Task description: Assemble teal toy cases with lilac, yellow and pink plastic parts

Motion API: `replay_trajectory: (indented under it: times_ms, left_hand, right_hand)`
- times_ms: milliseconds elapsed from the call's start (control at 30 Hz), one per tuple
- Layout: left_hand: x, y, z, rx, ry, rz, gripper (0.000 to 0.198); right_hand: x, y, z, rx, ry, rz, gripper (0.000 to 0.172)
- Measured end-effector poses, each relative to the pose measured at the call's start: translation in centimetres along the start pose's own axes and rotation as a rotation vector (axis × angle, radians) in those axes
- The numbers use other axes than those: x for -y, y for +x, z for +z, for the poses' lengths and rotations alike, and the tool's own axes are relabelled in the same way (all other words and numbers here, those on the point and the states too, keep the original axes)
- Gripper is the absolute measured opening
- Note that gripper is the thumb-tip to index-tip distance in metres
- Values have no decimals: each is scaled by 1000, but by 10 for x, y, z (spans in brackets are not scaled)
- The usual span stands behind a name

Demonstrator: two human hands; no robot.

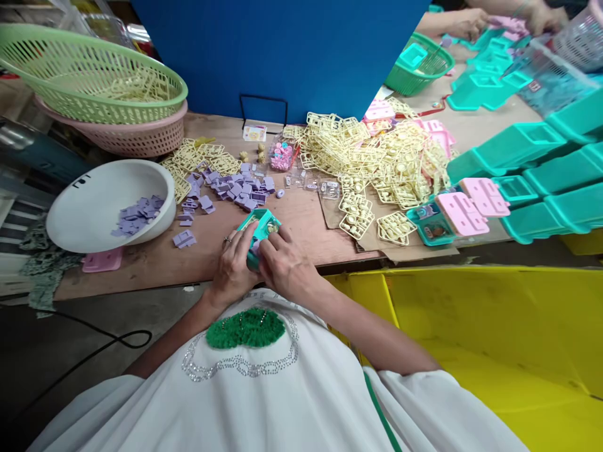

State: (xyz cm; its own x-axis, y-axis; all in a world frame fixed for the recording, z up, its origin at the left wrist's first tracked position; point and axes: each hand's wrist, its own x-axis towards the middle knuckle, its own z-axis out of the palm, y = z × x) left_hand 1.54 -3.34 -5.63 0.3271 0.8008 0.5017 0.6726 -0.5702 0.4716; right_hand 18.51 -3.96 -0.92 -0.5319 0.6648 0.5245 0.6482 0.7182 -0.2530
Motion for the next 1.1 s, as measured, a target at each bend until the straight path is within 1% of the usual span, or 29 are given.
replay_trajectory:
  times_ms: [100,200,300,400,533,600,633,700,733,767,833,900,967,1100]
  left_hand:
    - [3,1,-3,27,-23,-15,83]
    - [4,1,-3,36,-31,-18,85]
    - [3,0,-1,24,-27,-6,84]
    - [4,-1,0,27,-25,7,86]
    - [7,-3,-7,82,-40,15,88]
    - [8,-6,-12,73,-88,-6,95]
    - [9,-7,-13,42,-131,-43,102]
    - [10,-10,-11,-26,-284,-176,117]
    - [11,-11,-9,-37,-404,-256,118]
    - [11,-12,-5,-28,-547,-338,114]
    - [11,-13,3,14,-834,-483,100]
    - [10,-13,9,19,-1010,-580,90]
    - [7,-13,13,-5,-1044,-623,82]
    - [2,-14,13,14,-975,-602,71]
  right_hand:
    - [0,2,-2,-30,-30,18,21]
    - [-1,4,-4,-26,-57,5,20]
    - [-2,4,-4,-27,-4,-14,22]
    - [-2,3,-3,-61,68,-18,23]
    - [0,0,1,-113,81,-47,23]
    - [1,-1,2,-151,96,-44,23]
    - [1,-2,2,-173,113,-30,22]
    - [0,-3,1,-211,152,18,21]
    - [-1,-3,1,-223,170,42,20]
    - [-2,-4,1,-230,184,61,19]
    - [-3,-4,2,-232,190,74,18]
    - [-4,-5,2,-235,169,71,18]
    - [-3,-5,1,-246,153,89,19]
    - [-1,-3,-2,-241,140,149,21]
